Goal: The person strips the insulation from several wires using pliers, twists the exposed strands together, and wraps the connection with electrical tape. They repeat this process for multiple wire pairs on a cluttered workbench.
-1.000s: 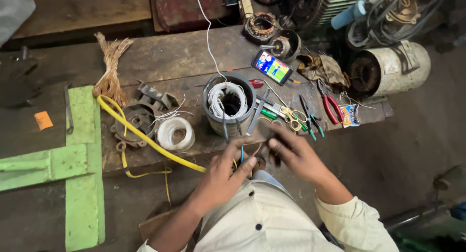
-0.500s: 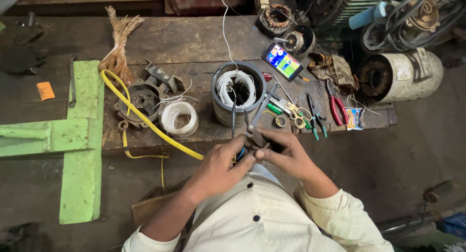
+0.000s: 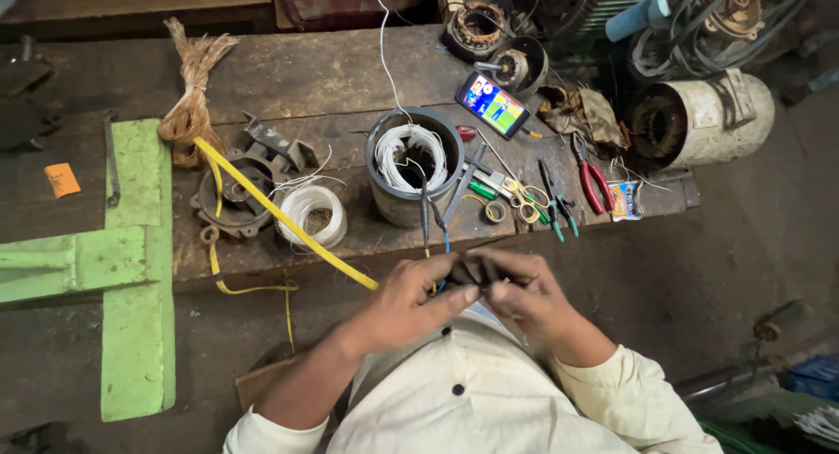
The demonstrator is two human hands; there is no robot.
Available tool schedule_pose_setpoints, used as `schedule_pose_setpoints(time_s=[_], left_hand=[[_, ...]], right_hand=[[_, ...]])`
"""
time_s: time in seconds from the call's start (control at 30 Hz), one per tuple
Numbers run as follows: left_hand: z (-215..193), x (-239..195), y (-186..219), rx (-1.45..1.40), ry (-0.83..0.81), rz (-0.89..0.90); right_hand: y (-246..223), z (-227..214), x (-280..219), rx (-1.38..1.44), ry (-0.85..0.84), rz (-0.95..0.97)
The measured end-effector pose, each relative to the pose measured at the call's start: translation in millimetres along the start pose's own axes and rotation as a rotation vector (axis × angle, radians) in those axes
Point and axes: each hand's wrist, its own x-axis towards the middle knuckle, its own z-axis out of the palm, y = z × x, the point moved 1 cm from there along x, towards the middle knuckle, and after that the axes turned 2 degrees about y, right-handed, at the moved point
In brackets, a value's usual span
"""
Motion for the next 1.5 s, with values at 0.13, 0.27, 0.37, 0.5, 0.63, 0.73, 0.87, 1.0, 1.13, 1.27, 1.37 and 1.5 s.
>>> schedule_pose_setpoints(time_s=[0.13, 0.27, 0.37, 0.5, 0.63, 0.73, 0.87, 1.0, 1.13, 1.27, 1.37, 1.5], left_hand=[[-33, -4, 14, 0.249, 0.275, 0.077], [-30, -14, 13, 0.417, 0.243, -0.093], [-14, 4, 11, 0.482, 0.284, 0.088], [0, 0, -2, 0.512, 0.313, 0.129], [3, -2, -8, 0.691, 0.362, 0.142], [5, -4, -14, 0.794, 0.384, 0.180], [6, -6, -19, 0.840, 0.383, 0.262], [4, -5, -26, 0.856, 0.333, 0.259], [3, -4, -24, 0.725, 0.284, 0.378], [14, 0, -23, 0.658, 0.283, 0.411], [14, -2, -25, 0.645, 0.295, 0.475], [-11, -16, -23, 0.710, 0.356, 0.311]], right_hand=[[-94, -41, -20, 0.403, 0.341, -0.361], [-92, -24, -32, -0.844, -0.038, -0.345], [-54, 9, -22, -0.716, -0.213, -0.167], [-38, 35, -16, 0.082, 0.019, 0.119], [-51, 55, -7, 0.247, 0.021, 0.237], [-48, 58, -6, 0.274, 0.002, 0.247], [-35, 58, -3, 0.284, 0.105, 0.300], [-39, 59, -1, 0.322, 0.197, 0.333], [-46, 48, -12, 0.320, 0.154, 0.310], [-28, 22, -23, 0.316, 0.190, 0.246], [-35, -1, -28, 0.218, 0.318, 0.254], [-132, -61, -37, 0.368, 0.490, -0.518]])
